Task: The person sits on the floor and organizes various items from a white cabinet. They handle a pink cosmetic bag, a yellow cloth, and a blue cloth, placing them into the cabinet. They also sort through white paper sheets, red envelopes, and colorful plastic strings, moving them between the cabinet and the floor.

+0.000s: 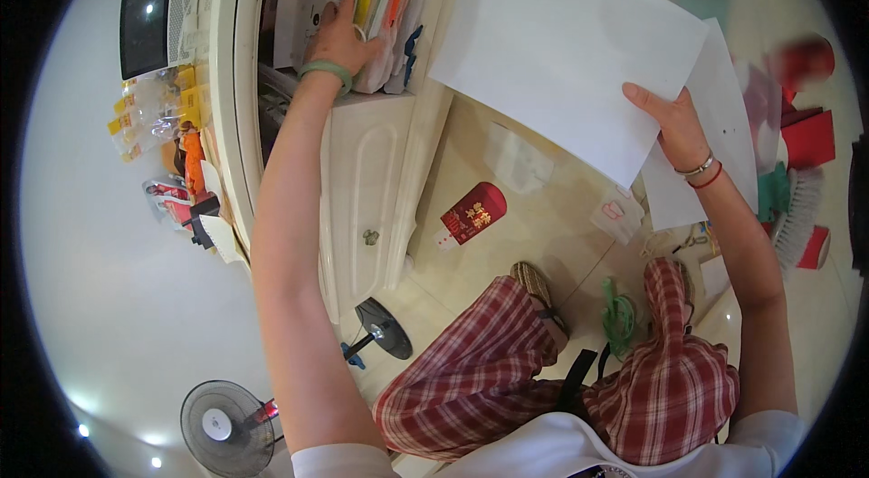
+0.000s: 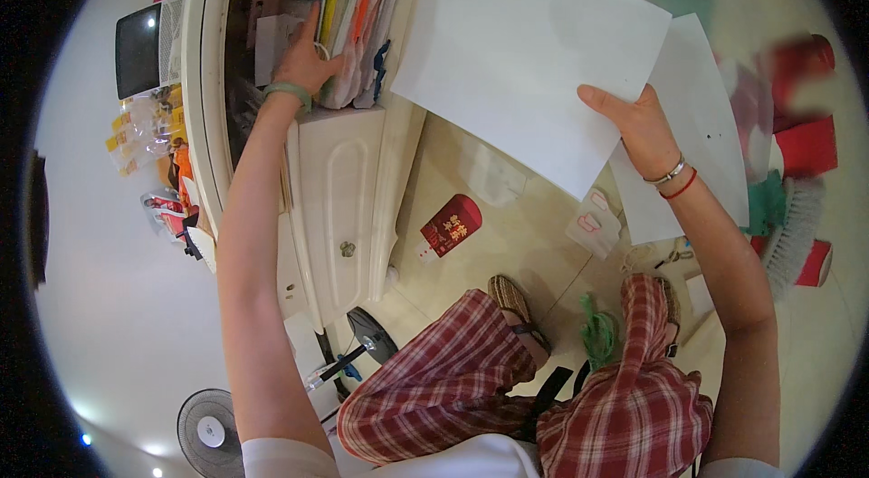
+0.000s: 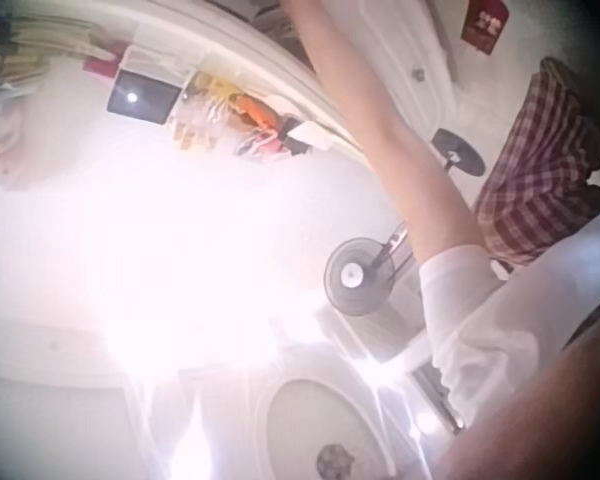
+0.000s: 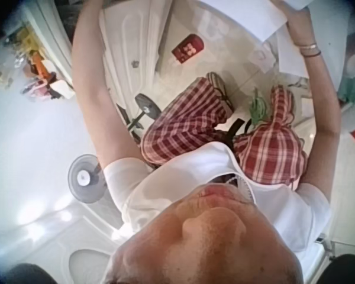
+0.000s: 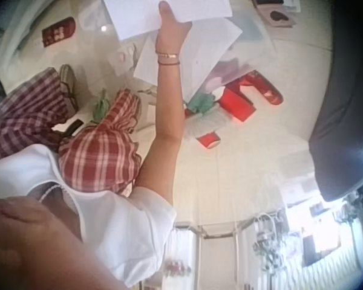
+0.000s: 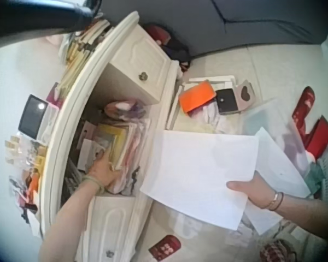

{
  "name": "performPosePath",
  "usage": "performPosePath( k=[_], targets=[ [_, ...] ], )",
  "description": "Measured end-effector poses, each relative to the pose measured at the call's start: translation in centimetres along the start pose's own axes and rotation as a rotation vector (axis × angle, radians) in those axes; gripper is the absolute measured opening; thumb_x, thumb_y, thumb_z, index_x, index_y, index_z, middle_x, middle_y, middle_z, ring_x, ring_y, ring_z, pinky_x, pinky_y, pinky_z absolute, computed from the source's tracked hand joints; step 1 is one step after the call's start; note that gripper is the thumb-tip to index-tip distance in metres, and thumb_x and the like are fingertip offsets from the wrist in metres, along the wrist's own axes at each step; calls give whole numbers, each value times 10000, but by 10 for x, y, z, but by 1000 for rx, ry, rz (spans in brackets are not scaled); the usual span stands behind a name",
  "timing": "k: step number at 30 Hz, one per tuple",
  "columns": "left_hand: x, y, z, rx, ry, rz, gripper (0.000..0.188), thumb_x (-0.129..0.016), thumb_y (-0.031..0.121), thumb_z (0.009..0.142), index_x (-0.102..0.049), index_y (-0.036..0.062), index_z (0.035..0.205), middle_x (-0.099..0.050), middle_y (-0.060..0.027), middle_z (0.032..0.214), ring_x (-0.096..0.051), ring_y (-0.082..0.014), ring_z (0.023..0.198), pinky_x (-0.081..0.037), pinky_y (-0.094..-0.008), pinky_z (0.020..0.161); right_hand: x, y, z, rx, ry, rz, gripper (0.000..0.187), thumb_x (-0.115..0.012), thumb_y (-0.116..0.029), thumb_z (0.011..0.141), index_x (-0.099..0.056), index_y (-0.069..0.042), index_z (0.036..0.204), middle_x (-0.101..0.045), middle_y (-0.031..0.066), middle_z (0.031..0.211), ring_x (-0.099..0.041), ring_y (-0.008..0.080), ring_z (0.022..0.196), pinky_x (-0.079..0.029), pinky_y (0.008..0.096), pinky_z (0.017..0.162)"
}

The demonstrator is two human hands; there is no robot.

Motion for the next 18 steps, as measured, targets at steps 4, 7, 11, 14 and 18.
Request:
performPosePath(
  k=[4, 7, 11, 14, 18],
  targets=[
    [18, 4, -1, 51, 33, 145, 990, -705, 252, 707, -126, 166, 1506, -472, -243, 1340, -565, -402, 1104, -479, -448, 926, 2, 4, 0, -18, -2, 5, 396, -719, -195, 821, -583, 29, 1118, -640, 65, 1020, -595, 125, 903, -490, 272, 792],
    [30, -4, 0, 82, 58, 137, 962, -686, 240, 694, -161, 142, 1494, -474, -201, 1341, -563, -390, 1105, -480, -456, 929, -15, -3, -2, -22, -31, 61, 393, -719, -196, 821, -586, 30, 1114, -642, 65, 1013, -595, 126, 900, -489, 272, 789],
    [38, -11, 0, 107, 86, 145, 955, -680, 220, 684, -173, 127, 1488, -559, -223, 1242, -588, -393, 1063, -485, -441, 923, -59, -20, 7, 49, -126, 37, 368, -710, -209, 824, -603, 25, 1088, -646, 59, 992, -595, 119, 878, -491, 277, 774],
    [40, -13, 1, 125, 64, 124, 972, -700, 221, 688, -163, 124, 1493, -585, -253, 1196, -604, -403, 1039, -496, -433, 913, -92, -33, 25, 130, -171, -103, 351, -687, -222, 824, -616, 25, 1063, -653, 54, 955, -598, 116, 839, -499, 280, 730],
    [47, -12, 1, 107, 100, 68, 971, -704, 214, 695, -162, 132, 1497, -575, -262, 1214, -591, -406, 1069, -483, -426, 937, -125, -32, 55, 98, -244, -113, 340, -652, -227, 816, -624, 32, 1034, -661, 56, 908, -601, 127, 774, -507, 282, 641]
  ],
)
Point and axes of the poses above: each hand's wrist, its own z-axis towards the middle knuckle, its own x-axis out of the back of the hand, y = z × x, the point moved 10 cm from there along z, towards the middle knuckle
